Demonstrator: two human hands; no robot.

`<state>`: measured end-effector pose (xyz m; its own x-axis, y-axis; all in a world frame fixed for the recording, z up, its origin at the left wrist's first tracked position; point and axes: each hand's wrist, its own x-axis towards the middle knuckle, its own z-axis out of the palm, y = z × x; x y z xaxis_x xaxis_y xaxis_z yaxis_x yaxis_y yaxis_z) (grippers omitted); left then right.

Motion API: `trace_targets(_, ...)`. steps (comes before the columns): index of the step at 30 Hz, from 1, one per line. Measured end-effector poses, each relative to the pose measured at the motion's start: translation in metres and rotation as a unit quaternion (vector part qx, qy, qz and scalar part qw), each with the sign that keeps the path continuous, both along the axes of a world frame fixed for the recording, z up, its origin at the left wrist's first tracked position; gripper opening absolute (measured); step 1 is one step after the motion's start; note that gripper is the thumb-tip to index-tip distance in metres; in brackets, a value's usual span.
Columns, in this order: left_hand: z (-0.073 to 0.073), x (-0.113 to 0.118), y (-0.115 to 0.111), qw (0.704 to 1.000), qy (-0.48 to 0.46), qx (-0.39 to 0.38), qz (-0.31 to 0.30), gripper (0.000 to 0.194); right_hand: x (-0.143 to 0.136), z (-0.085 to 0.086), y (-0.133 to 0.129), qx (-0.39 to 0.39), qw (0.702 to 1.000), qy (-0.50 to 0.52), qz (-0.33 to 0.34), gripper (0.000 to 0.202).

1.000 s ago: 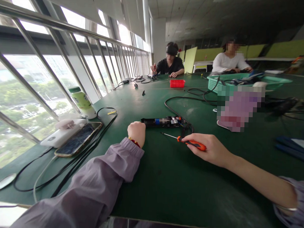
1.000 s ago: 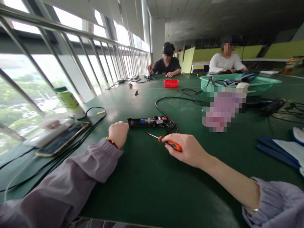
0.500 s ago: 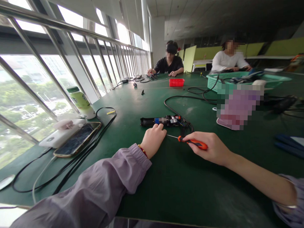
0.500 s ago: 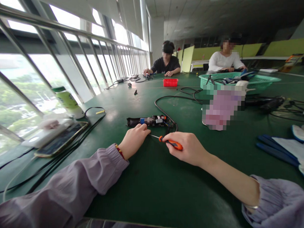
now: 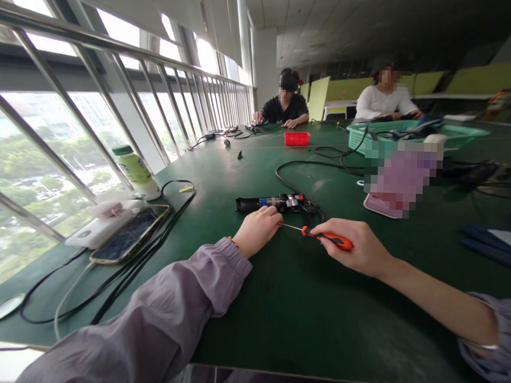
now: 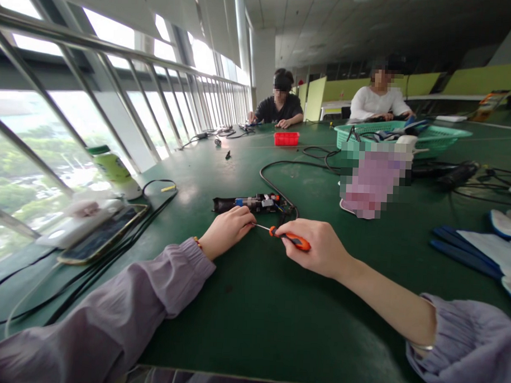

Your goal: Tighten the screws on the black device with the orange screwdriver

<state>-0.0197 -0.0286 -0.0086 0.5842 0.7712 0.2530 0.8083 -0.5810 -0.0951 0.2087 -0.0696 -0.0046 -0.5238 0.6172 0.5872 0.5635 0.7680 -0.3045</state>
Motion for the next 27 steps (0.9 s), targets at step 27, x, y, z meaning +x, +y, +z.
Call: trace_targets(27, -0.008, -0.012, 0.017, 0.982, -0.162, 0.022, 0.094, 0.016, 0.012, -0.015, 0.031, -0.094, 0.983, 0.022, -0.155, 0.03)
